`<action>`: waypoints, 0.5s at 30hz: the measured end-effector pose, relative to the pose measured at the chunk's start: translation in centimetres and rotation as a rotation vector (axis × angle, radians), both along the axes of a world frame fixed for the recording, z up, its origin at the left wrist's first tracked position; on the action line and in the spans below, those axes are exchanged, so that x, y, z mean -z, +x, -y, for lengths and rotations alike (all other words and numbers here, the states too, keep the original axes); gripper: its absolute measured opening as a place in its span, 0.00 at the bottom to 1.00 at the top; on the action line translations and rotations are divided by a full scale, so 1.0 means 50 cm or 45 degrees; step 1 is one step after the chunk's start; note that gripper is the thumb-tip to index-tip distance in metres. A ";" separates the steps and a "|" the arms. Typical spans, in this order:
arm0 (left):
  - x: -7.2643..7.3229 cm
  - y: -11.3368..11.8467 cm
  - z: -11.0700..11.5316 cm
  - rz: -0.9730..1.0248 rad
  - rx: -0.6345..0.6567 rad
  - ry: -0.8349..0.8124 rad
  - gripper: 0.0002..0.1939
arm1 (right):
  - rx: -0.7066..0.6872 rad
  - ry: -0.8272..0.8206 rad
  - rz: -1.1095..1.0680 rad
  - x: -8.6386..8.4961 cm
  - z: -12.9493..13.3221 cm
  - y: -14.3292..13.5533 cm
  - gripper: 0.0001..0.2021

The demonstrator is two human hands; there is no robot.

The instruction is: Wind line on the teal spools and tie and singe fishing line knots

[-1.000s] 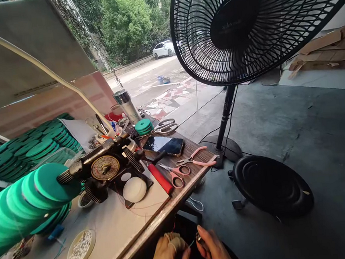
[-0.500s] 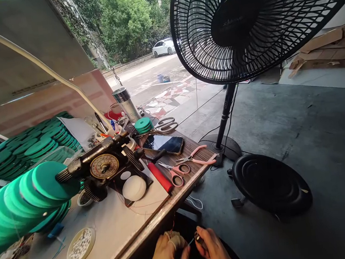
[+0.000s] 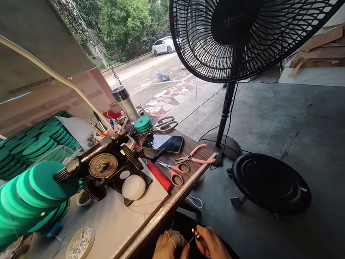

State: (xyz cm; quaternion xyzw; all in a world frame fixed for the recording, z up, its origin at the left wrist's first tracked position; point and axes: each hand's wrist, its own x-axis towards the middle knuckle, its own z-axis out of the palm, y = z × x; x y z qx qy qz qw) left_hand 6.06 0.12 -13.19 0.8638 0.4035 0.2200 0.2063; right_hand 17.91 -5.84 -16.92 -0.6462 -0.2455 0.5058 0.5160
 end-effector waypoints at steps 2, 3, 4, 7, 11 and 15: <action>-0.001 0.000 0.000 0.000 0.004 -0.003 0.24 | -0.015 0.011 0.038 0.008 0.002 -0.002 0.29; -0.001 0.000 -0.001 -0.003 0.005 -0.004 0.24 | -0.017 0.022 0.056 0.011 0.003 -0.003 0.29; -0.001 0.000 -0.001 -0.005 0.006 -0.005 0.24 | -0.017 0.033 0.069 0.013 0.004 -0.004 0.29; 0.000 -0.001 -0.002 -0.001 0.009 -0.001 0.24 | 0.003 0.080 0.123 0.012 0.006 -0.006 0.28; -0.002 0.000 -0.002 0.028 0.014 0.004 0.23 | -0.048 0.174 0.093 0.004 0.005 -0.005 0.27; -0.004 0.002 -0.001 0.047 0.010 0.007 0.23 | -0.027 0.145 0.034 0.002 0.003 -0.004 0.27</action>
